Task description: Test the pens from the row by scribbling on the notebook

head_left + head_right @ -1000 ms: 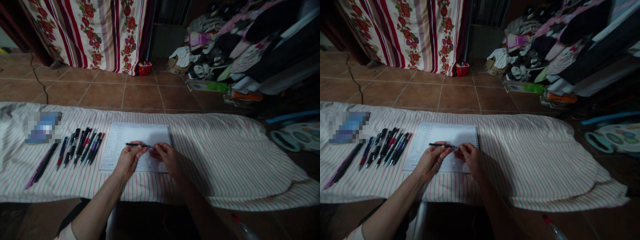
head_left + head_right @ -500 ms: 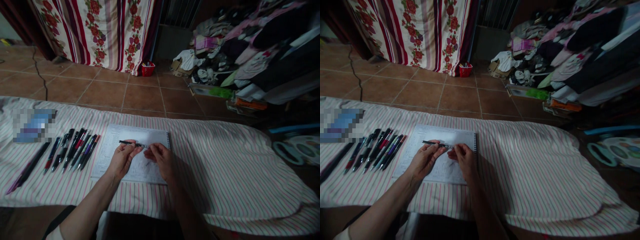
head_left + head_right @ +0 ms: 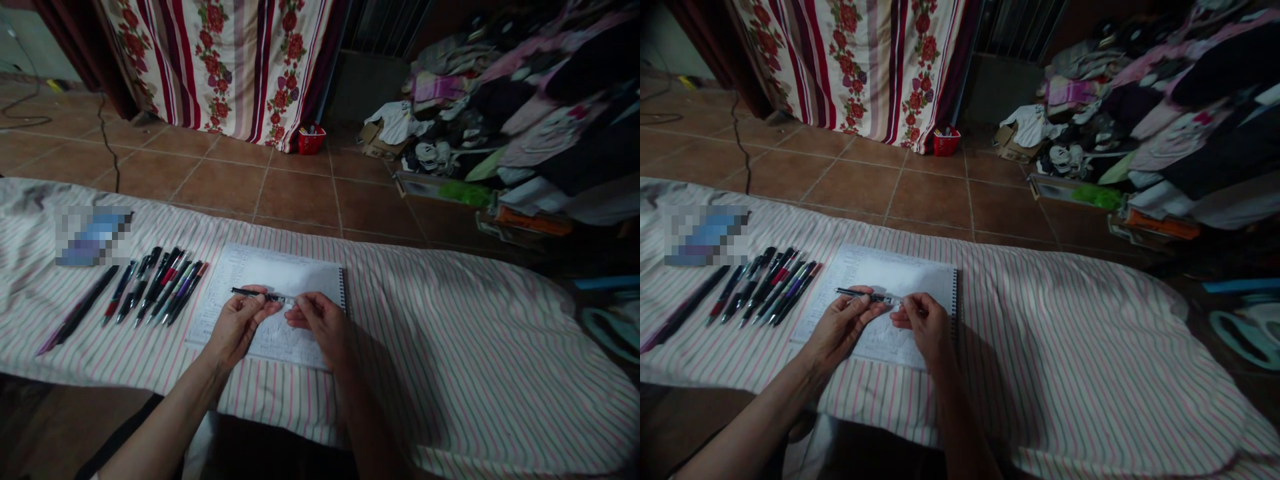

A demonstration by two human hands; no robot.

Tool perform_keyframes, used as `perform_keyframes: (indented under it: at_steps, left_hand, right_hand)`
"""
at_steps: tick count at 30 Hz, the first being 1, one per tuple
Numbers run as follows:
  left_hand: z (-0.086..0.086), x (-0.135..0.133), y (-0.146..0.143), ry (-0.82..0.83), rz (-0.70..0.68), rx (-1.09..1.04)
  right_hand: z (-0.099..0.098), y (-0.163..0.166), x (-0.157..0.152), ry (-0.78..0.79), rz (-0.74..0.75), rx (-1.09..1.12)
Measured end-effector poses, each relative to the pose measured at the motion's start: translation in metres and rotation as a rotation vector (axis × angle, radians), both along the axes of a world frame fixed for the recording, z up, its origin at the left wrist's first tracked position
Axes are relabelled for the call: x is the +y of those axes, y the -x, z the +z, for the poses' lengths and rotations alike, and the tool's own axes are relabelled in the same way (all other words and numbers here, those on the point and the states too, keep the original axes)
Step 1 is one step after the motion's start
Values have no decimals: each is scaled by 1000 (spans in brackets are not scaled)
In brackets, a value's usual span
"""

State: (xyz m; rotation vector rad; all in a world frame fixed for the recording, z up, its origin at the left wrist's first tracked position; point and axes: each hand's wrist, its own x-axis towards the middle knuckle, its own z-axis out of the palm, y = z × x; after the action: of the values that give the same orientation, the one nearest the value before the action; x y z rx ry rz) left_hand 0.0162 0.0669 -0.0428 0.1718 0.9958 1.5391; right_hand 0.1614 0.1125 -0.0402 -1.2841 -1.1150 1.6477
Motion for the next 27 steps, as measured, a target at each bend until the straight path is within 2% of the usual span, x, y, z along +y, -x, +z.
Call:
perform_keyframes:
  at_steps: [11,15,19,23,27]
  left_hand:
    - [1,-15,12,7,62,-24]
    - [1,-9,11,-18,68,-3]
    - [1,-1,6,-1,21,20]
    - [7,5,2,42,47,-2]
    - [15,9,-2,47,-38,8]
  right_hand:
    - [0,16,-2,-7,50,-11]
    - [-3,18,0,-19,57,0]
    - [-5,18,2,-10,10,57]
    - [-6,16,2,-4,4,57]
    - [-9,8,2,7,-7,71]
